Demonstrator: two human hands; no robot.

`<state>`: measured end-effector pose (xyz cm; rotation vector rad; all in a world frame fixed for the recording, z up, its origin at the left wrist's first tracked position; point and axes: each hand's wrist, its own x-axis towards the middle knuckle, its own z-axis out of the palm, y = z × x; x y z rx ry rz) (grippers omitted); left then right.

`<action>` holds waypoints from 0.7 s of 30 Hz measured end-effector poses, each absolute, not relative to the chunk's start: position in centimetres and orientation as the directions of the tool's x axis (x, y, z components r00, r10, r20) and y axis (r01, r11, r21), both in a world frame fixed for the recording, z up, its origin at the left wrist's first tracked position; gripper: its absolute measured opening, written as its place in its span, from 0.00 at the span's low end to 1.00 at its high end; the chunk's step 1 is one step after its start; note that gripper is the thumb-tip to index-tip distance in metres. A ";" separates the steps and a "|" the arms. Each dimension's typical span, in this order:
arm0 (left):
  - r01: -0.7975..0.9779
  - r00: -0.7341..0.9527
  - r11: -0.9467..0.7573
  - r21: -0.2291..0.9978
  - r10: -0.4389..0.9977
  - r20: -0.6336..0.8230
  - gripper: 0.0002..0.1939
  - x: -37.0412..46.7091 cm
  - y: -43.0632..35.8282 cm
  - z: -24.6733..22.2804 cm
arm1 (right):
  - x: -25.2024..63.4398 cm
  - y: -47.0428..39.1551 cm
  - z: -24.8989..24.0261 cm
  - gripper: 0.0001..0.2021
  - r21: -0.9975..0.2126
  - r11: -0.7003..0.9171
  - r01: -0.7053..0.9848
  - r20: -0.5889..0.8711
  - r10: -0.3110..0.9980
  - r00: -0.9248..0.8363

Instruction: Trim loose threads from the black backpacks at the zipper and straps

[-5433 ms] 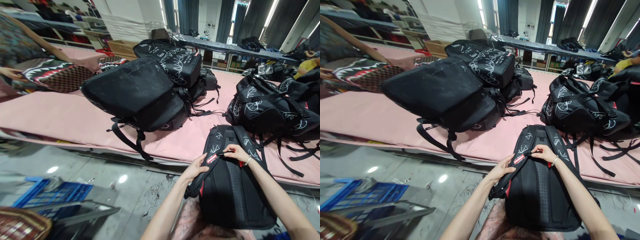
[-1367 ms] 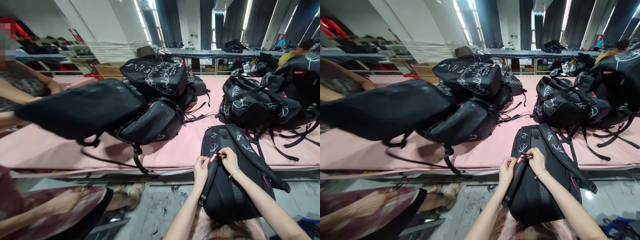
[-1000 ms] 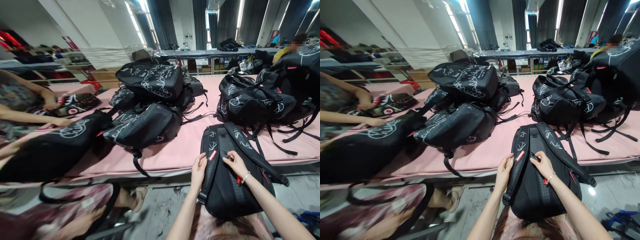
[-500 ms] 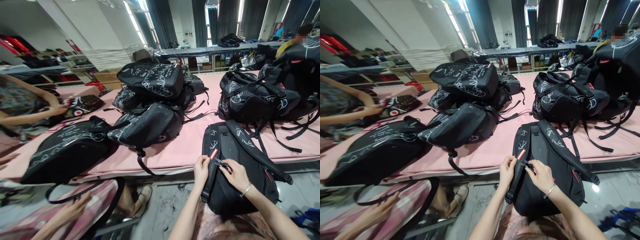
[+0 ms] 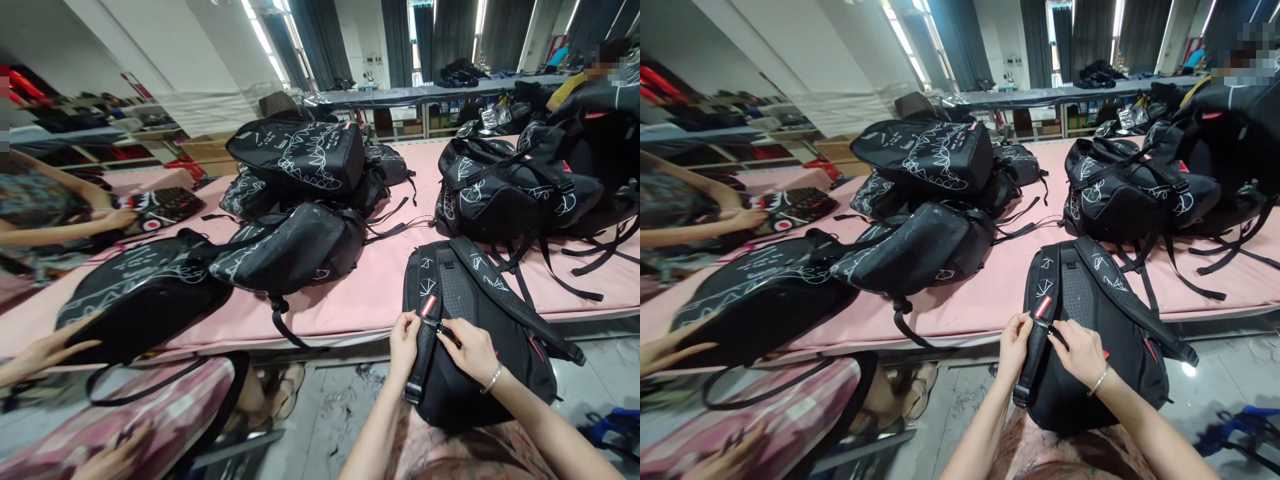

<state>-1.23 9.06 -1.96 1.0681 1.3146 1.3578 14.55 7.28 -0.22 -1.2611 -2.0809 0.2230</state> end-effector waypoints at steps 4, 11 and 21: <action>-0.050 -0.172 0.009 0.999 0.985 -0.018 0.09 -1.1 9.1 -2.2 | 14.3 7.4 -0.5 0.12 -0.423 0.502 0.754 0.483 0.829 -0.281; -0.042 -0.210 0.013 0.999 0.977 -0.022 0.09 -1.2 9.1 -2.7 | 13.9 7.6 -1.6 0.12 -0.369 0.545 0.752 0.512 0.795 -0.325; -0.142 -0.380 0.202 0.969 0.893 -0.242 0.18 -10.1 7.3 -3.9 | 21.9 5.2 0.6 0.10 -0.732 0.232 0.640 0.303 0.953 0.001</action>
